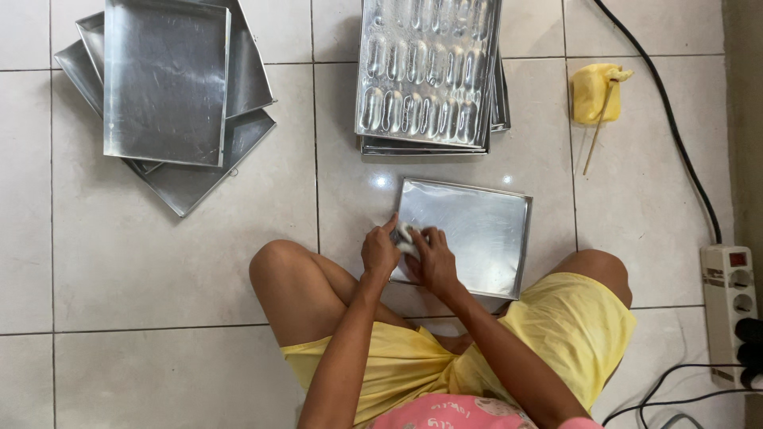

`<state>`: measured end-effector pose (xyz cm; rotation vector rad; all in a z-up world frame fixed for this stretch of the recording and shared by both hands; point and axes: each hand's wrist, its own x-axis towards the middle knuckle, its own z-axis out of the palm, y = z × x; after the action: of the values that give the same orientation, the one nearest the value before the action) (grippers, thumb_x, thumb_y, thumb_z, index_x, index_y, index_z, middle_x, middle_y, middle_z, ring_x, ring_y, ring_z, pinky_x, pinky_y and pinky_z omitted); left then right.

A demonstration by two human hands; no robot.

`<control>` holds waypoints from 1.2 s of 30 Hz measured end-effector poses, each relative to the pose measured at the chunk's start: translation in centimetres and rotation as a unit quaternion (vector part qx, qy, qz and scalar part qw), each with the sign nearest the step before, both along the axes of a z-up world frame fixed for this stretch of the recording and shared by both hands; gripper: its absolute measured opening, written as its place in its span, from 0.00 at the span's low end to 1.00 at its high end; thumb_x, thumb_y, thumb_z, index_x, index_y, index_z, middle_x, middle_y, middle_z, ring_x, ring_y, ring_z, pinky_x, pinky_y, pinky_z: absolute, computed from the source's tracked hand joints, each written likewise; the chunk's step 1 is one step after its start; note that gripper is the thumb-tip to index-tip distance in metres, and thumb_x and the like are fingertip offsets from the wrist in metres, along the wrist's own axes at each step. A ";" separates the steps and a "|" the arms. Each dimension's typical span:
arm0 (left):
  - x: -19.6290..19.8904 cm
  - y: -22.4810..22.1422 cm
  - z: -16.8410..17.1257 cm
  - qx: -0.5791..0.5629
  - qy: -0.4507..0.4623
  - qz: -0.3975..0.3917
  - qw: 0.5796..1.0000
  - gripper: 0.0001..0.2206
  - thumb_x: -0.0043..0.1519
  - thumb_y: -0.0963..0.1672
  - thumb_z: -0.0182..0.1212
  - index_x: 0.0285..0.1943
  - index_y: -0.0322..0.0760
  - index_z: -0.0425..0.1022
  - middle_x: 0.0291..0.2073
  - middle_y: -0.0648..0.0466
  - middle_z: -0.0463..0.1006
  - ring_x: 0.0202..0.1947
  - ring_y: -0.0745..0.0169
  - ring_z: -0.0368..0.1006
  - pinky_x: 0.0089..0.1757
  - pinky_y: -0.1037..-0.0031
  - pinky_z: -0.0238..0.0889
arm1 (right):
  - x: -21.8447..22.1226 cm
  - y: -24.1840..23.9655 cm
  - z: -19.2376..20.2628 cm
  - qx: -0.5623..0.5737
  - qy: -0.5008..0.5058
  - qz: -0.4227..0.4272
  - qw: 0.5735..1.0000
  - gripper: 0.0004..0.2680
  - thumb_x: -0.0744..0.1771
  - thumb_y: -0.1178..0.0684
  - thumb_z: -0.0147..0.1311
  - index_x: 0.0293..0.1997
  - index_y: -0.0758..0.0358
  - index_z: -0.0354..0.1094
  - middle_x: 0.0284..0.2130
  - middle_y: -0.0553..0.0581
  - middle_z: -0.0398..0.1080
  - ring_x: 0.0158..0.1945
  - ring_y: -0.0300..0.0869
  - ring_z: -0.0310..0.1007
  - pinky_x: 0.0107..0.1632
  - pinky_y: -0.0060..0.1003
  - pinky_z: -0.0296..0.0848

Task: The person wipes a series of metal baking trays with a white cloth, cleaning both the inside surface and the outer edges by hand.

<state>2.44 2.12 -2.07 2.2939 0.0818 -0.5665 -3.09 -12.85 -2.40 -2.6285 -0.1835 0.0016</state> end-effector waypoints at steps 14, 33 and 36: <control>-2.2 0.5 -5.8 -0.052 0.014 0.105 0.993 0.25 0.62 0.38 0.61 0.69 0.54 0.74 0.39 0.36 0.82 0.47 0.29 0.79 0.47 0.46 0.74 | -1.9 1.0 1.6 -0.002 0.015 -0.042 0.999 0.19 0.61 0.47 0.66 0.56 0.49 0.67 0.41 0.54 0.59 0.45 0.54 0.70 0.32 0.56 0.80; -2.9 0.2 -5.7 -0.023 -0.040 0.060 0.997 0.26 0.61 0.36 0.60 0.70 0.42 0.72 0.39 0.38 0.80 0.45 0.31 0.79 0.46 0.44 0.75 | -0.6 1.5 0.3 0.006 -0.027 -0.103 0.994 0.20 0.60 0.43 0.65 0.55 0.44 0.65 0.39 0.53 0.56 0.38 0.56 0.74 0.33 0.56 0.78; -3.4 0.3 -0.8 -0.087 -0.026 0.056 0.994 0.30 0.62 0.35 0.59 0.76 0.38 0.64 0.43 0.31 0.79 0.50 0.24 0.77 0.49 0.39 0.72 | -4.9 1.3 0.4 -0.007 0.008 -0.089 0.996 0.20 0.59 0.45 0.66 0.54 0.46 0.68 0.39 0.52 0.58 0.40 0.56 0.76 0.34 0.54 0.80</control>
<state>-0.92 2.37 -2.88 2.1191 0.1310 -0.4382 -8.02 -11.55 -1.96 -2.6487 0.0569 -0.0371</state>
